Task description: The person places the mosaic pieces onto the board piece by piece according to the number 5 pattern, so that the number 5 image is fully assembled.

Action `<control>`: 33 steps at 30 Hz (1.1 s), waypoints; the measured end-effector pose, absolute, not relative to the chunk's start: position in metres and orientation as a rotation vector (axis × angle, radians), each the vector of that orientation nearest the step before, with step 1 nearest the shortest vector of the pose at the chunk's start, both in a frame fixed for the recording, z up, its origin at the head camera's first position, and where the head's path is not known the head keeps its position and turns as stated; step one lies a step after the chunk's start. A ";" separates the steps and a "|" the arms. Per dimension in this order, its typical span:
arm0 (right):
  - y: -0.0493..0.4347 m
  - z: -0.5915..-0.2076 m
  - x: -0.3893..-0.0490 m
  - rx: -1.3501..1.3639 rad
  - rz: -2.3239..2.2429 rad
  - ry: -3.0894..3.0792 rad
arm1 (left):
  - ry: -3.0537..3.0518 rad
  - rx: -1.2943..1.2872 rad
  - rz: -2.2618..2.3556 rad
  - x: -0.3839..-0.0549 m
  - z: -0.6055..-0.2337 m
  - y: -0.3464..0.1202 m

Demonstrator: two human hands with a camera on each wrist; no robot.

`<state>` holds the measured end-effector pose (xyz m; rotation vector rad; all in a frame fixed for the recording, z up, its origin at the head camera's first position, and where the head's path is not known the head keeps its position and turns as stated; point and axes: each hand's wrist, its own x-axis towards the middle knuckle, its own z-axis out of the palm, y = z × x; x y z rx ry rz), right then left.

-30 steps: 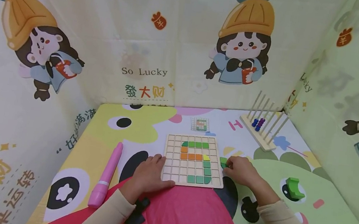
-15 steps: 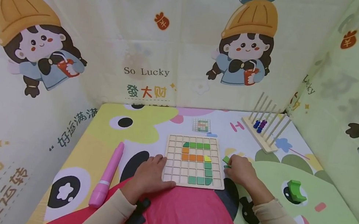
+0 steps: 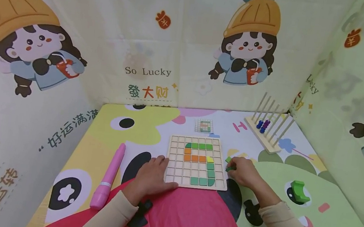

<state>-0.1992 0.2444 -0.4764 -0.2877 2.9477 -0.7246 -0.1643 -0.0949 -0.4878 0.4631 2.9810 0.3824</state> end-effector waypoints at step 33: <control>0.143 -0.461 -0.190 -0.822 -0.938 2.641 | 2.996 0.473 0.356 -0.166 -0.488 -0.095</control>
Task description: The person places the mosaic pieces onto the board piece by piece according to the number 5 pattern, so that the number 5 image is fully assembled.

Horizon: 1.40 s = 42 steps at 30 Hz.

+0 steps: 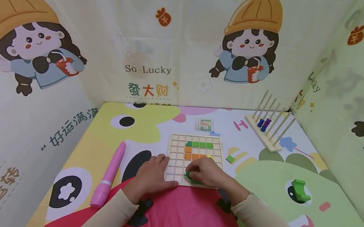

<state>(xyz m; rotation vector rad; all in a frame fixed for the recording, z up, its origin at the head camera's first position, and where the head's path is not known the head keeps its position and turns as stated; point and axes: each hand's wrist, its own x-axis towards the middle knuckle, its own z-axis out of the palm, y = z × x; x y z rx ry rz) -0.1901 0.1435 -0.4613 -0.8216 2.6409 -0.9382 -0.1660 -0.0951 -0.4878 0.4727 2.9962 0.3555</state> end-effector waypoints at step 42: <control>0.127 -0.465 -0.181 -0.809 -0.769 2.769 | 3.018 0.493 0.340 -0.165 -0.488 -0.094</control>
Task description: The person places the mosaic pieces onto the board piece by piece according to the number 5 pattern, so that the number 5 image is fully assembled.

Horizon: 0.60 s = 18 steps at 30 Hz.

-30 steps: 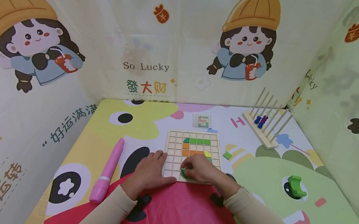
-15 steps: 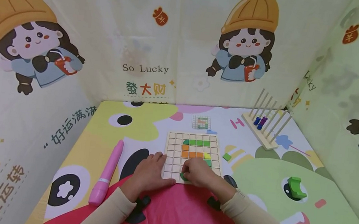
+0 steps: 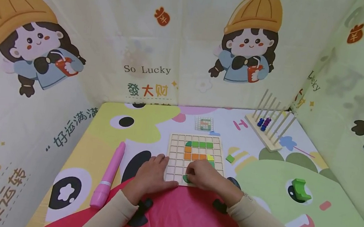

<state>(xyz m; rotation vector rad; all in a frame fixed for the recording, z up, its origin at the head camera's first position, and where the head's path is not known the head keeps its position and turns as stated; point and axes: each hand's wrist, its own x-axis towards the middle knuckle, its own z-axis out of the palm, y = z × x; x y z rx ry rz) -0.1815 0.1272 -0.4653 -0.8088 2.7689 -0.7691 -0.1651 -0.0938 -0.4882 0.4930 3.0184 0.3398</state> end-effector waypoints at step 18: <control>0.195 -0.447 -0.207 -0.509 -0.858 2.901 | 2.981 0.472 0.387 -0.164 -0.485 -0.094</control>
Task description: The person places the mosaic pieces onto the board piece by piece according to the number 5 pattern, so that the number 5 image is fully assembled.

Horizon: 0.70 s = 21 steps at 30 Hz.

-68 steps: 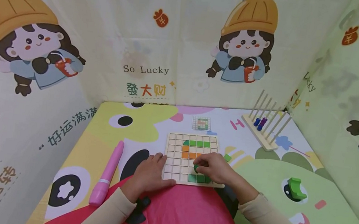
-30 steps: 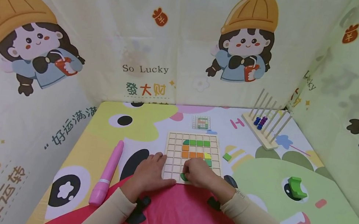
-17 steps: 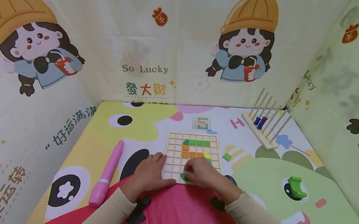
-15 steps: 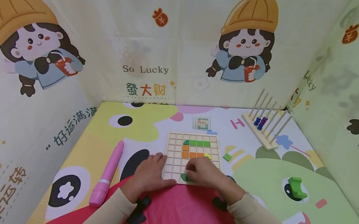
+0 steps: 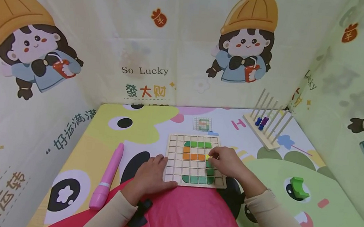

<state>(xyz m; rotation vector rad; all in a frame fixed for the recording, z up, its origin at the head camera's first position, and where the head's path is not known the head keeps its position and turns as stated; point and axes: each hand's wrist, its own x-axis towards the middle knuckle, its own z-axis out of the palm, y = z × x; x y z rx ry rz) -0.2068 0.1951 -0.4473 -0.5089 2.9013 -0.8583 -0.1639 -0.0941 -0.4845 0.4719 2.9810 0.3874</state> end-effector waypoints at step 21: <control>0.256 -0.471 -0.230 -0.136 -0.694 2.927 | 2.974 0.472 0.383 -0.165 -0.486 -0.094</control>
